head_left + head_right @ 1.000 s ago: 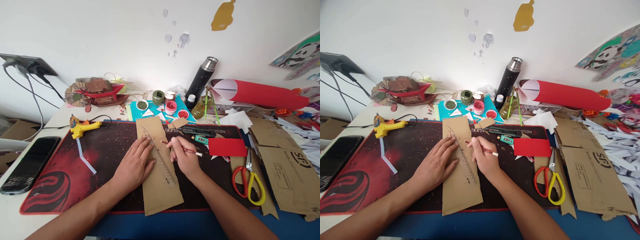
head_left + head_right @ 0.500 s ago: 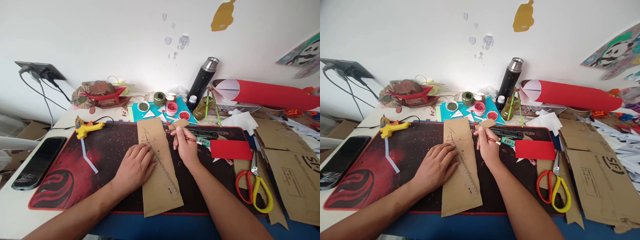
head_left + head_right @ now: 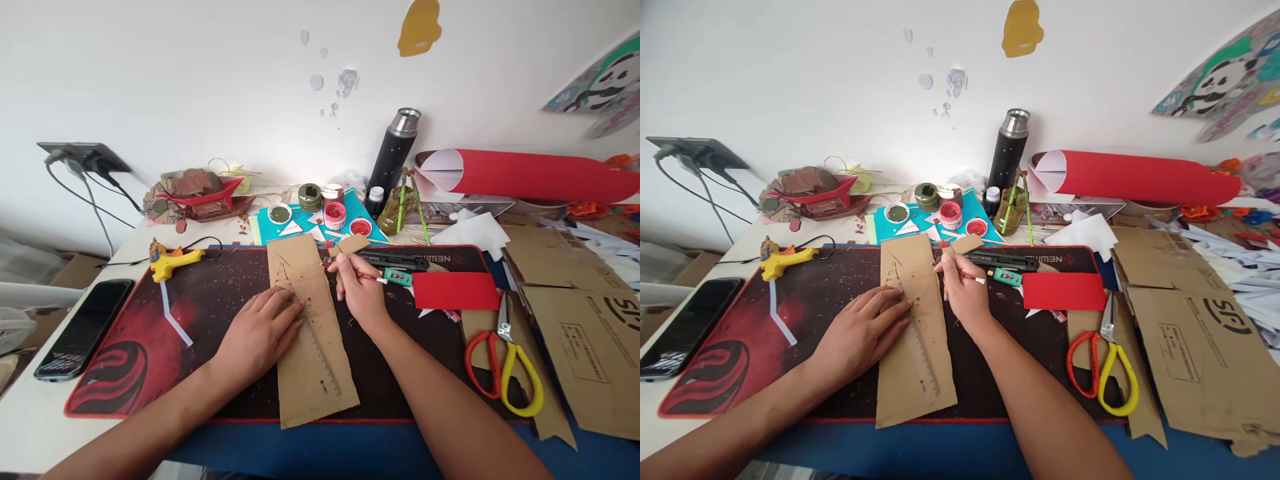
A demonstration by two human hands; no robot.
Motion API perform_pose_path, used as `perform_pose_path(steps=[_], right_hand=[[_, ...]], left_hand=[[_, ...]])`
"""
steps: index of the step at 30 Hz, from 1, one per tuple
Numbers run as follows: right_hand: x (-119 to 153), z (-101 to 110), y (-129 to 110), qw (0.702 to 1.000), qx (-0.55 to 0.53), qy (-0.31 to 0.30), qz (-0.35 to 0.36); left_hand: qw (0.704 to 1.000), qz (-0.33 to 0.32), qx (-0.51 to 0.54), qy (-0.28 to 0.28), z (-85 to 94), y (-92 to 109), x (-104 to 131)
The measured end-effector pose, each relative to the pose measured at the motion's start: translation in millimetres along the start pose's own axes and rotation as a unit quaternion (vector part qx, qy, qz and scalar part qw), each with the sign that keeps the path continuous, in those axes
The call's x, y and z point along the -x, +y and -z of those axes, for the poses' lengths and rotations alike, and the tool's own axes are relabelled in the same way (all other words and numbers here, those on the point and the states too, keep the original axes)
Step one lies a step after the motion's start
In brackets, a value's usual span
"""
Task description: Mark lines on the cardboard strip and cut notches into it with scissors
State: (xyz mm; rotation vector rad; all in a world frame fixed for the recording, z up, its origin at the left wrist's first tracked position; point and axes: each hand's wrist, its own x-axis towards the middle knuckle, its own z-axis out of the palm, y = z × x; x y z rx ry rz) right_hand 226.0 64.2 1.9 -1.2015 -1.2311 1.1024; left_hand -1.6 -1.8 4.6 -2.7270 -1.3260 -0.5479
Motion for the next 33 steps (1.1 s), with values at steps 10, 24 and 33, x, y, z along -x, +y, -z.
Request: perform_pose_path(steps=[10, 24, 33], right_hand=[[0, 0, 2, 1.000, 0.000, -0.016, 0.001], [-1, 0, -2, 1.000, 0.012, -0.005, -0.013], [-1, 0, 1, 1.000, -0.007, -0.001, -0.029]], left_hand=[[0.994, -0.045, 0.082, -0.058, -0.3, -25, -10], [0.990, -0.037, 0.133, -0.033, 12.4, -45, -30], [0.984, -0.040, 0.170, -0.025, -4.6, -49, -19]])
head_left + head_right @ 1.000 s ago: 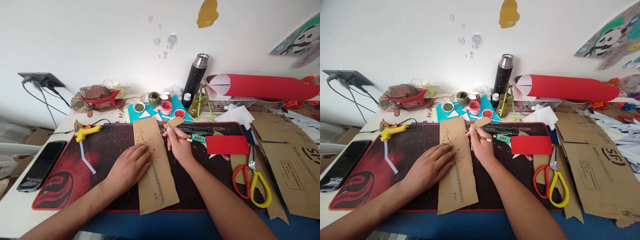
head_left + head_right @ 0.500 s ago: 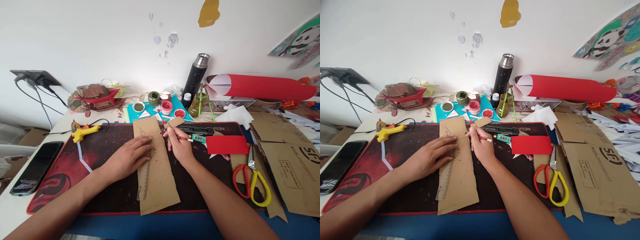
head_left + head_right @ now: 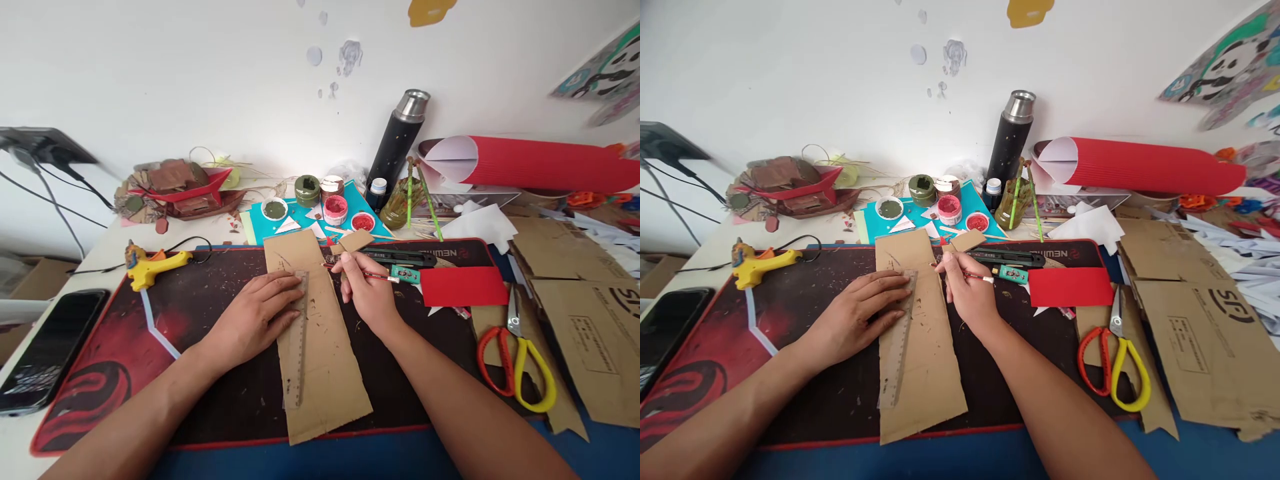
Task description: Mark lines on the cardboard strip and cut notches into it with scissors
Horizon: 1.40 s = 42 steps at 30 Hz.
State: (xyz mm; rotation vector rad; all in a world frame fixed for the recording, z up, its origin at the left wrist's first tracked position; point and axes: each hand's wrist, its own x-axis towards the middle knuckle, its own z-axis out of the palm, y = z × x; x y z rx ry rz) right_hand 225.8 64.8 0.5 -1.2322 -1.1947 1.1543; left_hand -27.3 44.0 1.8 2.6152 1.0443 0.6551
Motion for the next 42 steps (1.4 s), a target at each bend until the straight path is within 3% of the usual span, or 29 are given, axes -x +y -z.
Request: perform_pose_path(steps=[12, 25, 36, 42], right_hand=[[1, 1, -4, 1.000, 0.018, 0.003, -0.007], [2, 2, 0, 1.000, 0.012, -0.005, 0.000], [3, 3, 4, 1.000, 0.015, -0.013, -0.003], [2, 1, -2, 1.000, 0.018, -0.013, 0.003]], left_hand=[[1.000, 0.005, 0.001, -0.001, -2.7, -1, 0], [0.989, -0.065, -0.132, 0.015, 3.2, 14, -1], [0.990, -0.068, -0.126, 0.019, 3.4, 15, -2], [0.998, -0.018, -0.059, 0.031, -3.9, 8, 0]])
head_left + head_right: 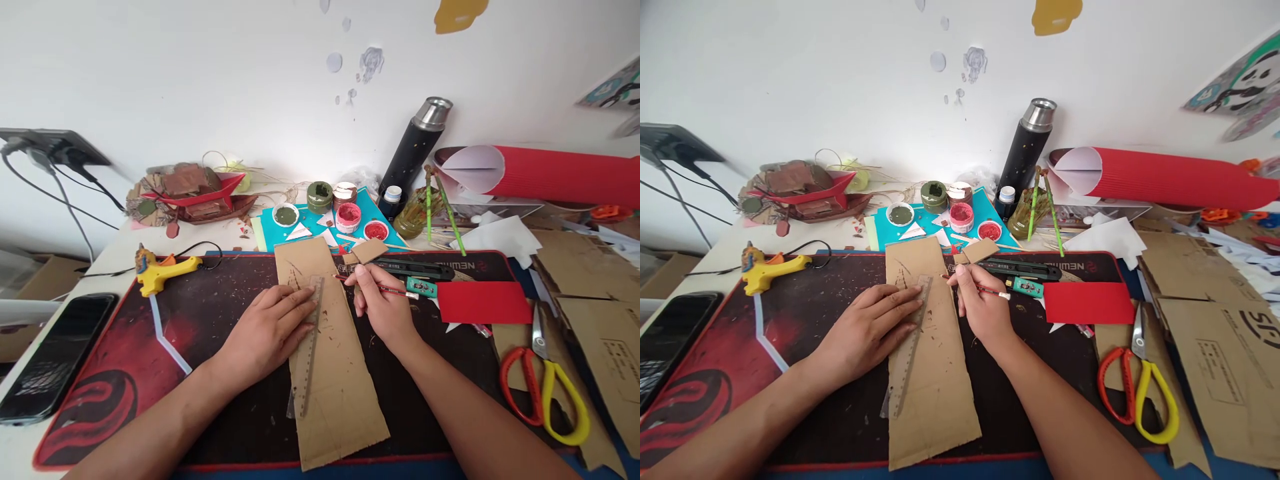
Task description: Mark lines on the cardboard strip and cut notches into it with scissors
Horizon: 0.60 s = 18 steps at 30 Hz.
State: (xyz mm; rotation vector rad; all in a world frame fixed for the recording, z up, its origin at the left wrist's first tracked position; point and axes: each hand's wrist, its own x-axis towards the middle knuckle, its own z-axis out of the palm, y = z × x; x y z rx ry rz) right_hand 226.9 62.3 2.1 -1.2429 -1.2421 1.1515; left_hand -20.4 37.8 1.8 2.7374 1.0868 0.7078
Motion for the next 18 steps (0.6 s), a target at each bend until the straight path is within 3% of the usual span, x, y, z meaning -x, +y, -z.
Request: perform_pose_path(steps=[10, 18], right_hand=[[-0.8, -1.4, 1.1, 1.000, -0.009, 0.004, -0.007], [0.6, -1.1, -1.4, 1.000, -0.004, -0.005, -0.005]], left_hand=[[0.996, 0.060, 0.064, -0.014, -2.6, -5.8, 0.2], [0.996, 0.065, 0.061, -0.021, -3.8, -5.9, -1.0]])
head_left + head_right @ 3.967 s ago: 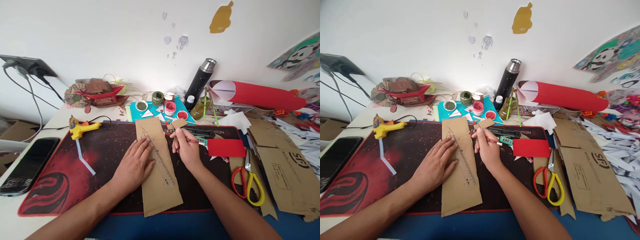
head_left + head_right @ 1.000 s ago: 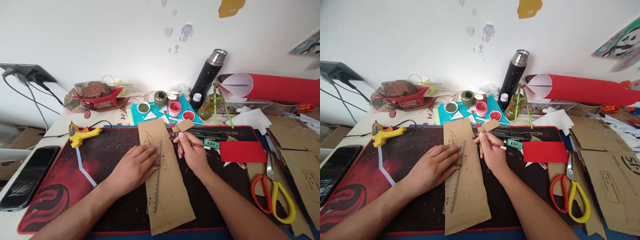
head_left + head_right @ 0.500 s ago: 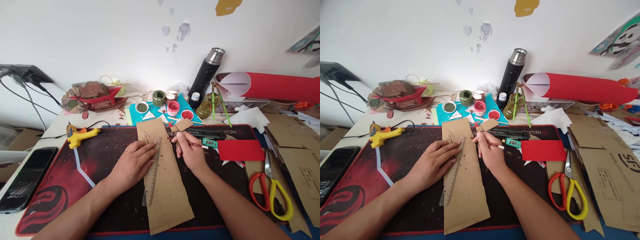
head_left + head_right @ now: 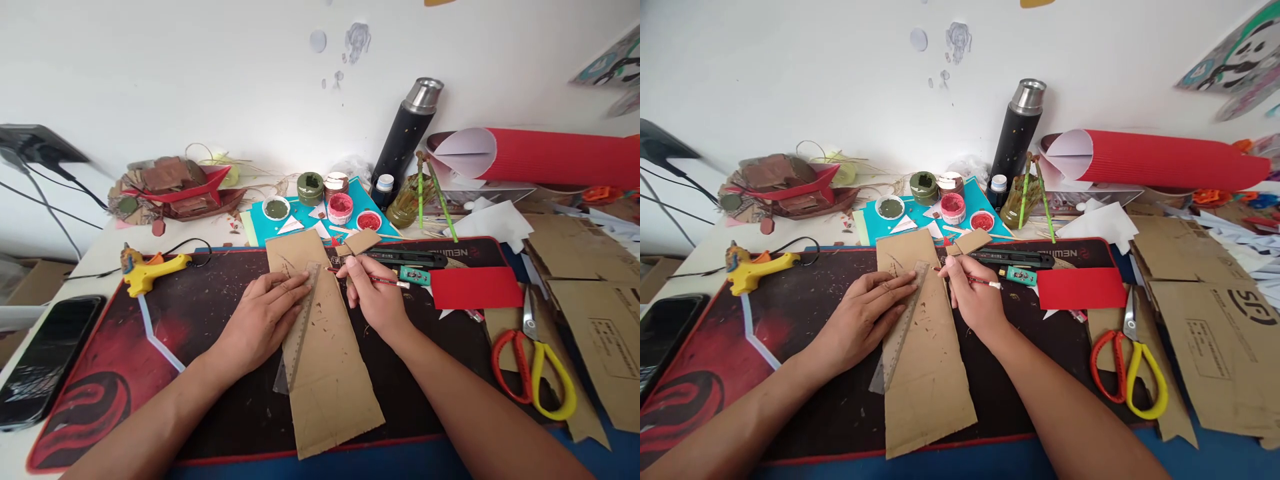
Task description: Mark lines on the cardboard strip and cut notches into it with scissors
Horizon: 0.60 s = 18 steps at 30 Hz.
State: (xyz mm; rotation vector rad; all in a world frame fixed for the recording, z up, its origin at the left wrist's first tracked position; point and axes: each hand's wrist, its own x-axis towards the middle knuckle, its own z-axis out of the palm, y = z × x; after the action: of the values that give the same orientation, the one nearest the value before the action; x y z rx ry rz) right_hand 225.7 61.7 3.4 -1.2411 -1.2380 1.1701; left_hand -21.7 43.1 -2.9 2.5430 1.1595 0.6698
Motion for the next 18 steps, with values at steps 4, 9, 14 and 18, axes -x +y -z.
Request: perform_pose_path(steps=[4, 9, 14, 18], right_hand=[[-0.2, 0.1, 0.0, 1.000, 0.003, -0.002, 0.008], [0.0, -0.2, -1.4, 1.000, 0.016, -0.004, 0.012], [-0.3, 0.6, -2.2, 1.000, 0.022, -0.006, 0.016], [-0.1, 0.5, -2.0, 1.000, 0.023, -0.007, 0.012]], left_hand=[[1.000, 0.002, -0.001, -0.015, 0.2, -0.6, 1.5], [1.000, 0.005, -0.001, -0.015, 0.3, -0.8, 1.8], [1.000, 0.007, 0.002, -0.014, 0.3, 0.0, 1.2], [1.000, 0.009, 0.005, -0.017, 1.0, -0.2, 1.0]])
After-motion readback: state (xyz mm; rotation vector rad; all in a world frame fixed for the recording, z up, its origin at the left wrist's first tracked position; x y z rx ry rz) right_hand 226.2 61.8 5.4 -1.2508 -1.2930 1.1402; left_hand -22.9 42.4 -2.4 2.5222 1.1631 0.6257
